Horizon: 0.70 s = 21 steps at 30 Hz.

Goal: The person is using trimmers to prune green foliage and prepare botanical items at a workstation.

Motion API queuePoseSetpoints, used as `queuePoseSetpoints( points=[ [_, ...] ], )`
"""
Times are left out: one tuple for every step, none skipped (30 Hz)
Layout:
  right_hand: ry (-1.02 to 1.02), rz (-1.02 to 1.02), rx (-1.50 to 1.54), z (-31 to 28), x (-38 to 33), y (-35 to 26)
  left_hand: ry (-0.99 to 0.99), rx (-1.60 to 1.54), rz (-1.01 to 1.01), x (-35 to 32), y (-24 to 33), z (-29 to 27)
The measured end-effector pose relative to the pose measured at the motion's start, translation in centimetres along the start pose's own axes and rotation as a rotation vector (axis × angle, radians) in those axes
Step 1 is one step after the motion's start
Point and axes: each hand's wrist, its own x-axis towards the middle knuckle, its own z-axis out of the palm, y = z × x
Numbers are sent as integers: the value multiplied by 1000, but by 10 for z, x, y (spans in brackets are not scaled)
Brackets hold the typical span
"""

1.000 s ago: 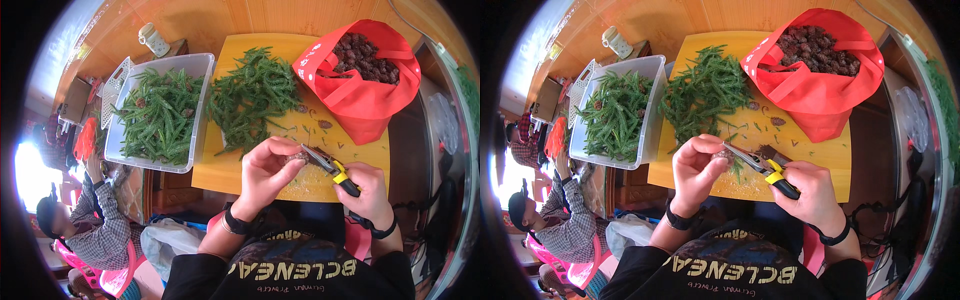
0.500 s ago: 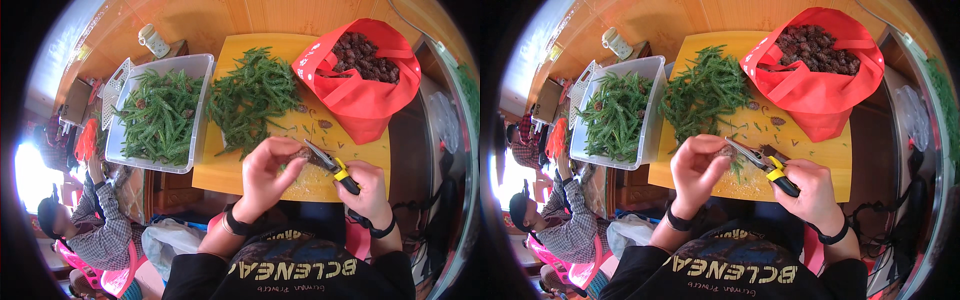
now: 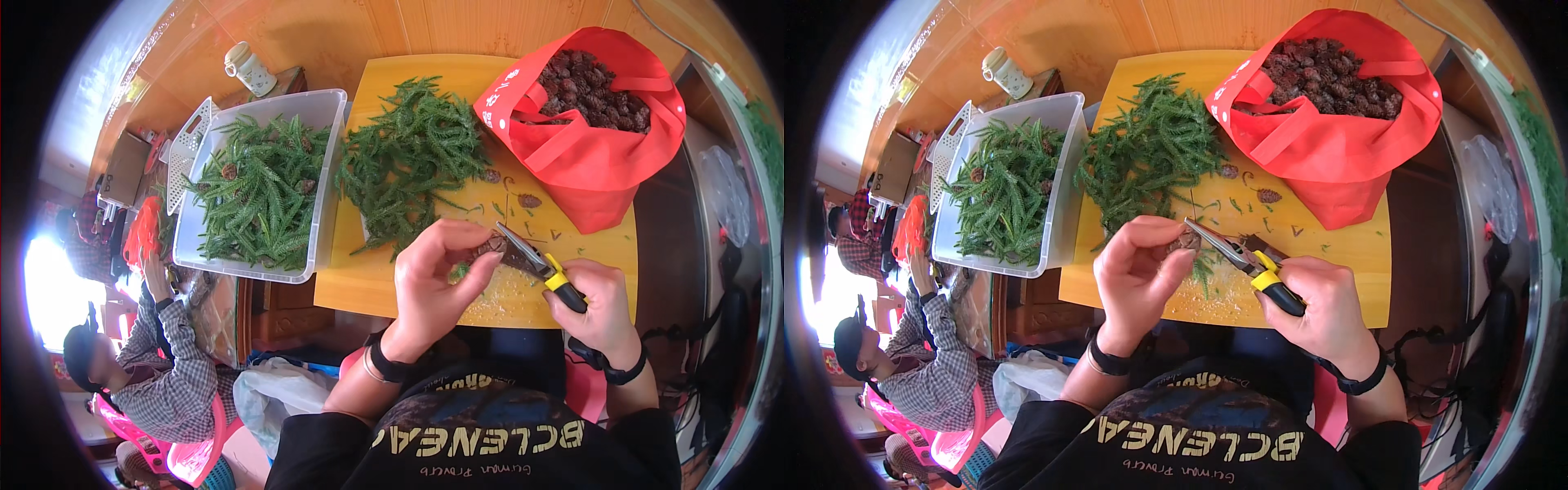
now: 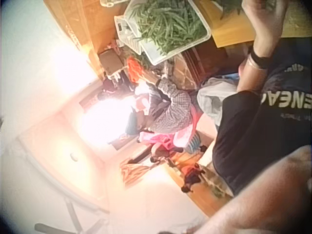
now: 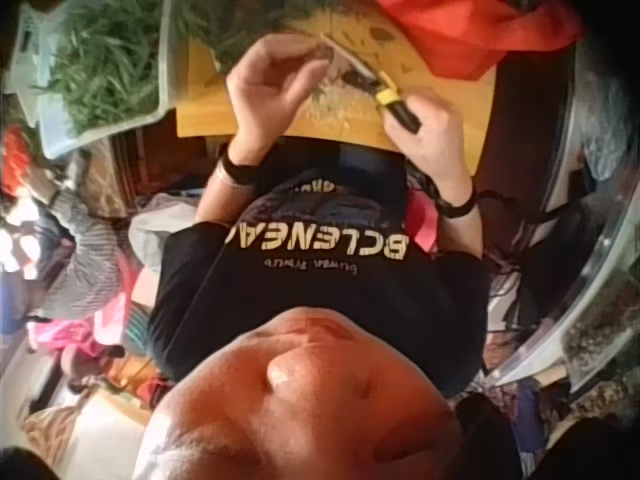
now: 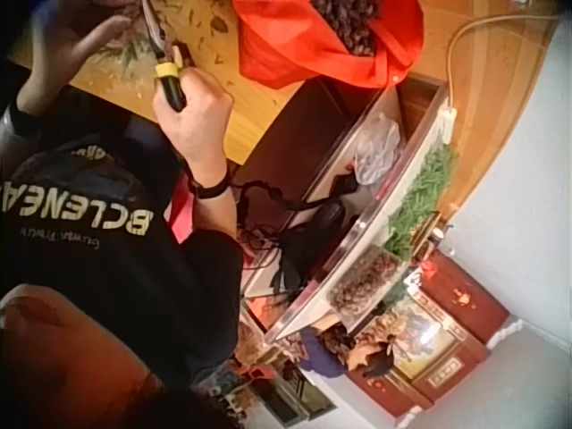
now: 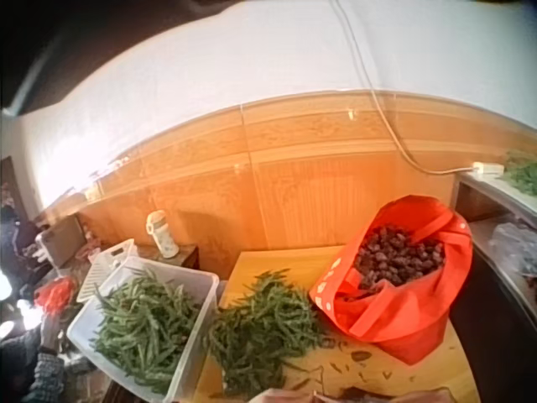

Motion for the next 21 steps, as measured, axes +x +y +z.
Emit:
queuePoseSetpoints(
  points=[
    [3, 8, -9, 0, 1, -2, 5, 272, 254, 2, -1, 0],
    [5, 16, -18, 0, 1, -3, 10, 544, 508, 3, -2, -1],
    [6, 15, -17, -1, 1, -2, 21, 612, 616, 5, -5, -1],
    [3, 23, -27, -1, 0, -2, 21, 613, 617, 5, -4, -1],
    [1, 31, -38, -1, -1, -2, 18, 658, 647, 4, -2, 0],
    [2, 32, -38, -2, -1, -2, 14, 701, 678, 5, -2, 0],
    [-21, 55, -46, -3, -1, -3, 12, 700, 678, 4, -4, 1],
    [-44, 78, -53, -5, -1, -5, 9, 586, 577, 3, -7, 0],
    [-43, 78, -53, -8, 0, -5, 6, 474, 475, 2, -11, 0],
    [-102, 119, -50, -11, 0, -6, 5, 474, 475, 2, -14, 0],
    [-161, 160, -47, -14, 0, -6, 7, 429, 433, 1, -16, -1],
    [-161, 160, -47, -15, -1, -7, 10, 384, 391, 0, -17, 0],
    [-148, 176, 36, -16, -3, -9, 10, 385, 391, 0, -17, 0],
    [-136, 192, 118, -17, -4, -10, 23, 293, 331, 0, -16, 1],
    [-136, 193, 118, -20, -6, -10, 37, 199, 270, 0, -15, 1],
    [-168, 264, 121, -26, -9, -8, 37, 199, 269, 1, -14, 1],
    [-200, 334, 123, -30, -13, -4, 45, 101, 201, 1, -12, 1],
    [-147, 314, 131, -33, -17, 2, 53, 4, 132, 2, -11, 1],
    [-134, 342, 72, -38, -18, 5, 54, 4, 132, 1, -12, 0],
    [-122, 371, 12, -42, -18, 6, 54, -29, 107, 1, -13, -1],
    [-70, 331, -48, -42, -24, 19, 52, -62, 82, 2, -15, -1]
  ],
)
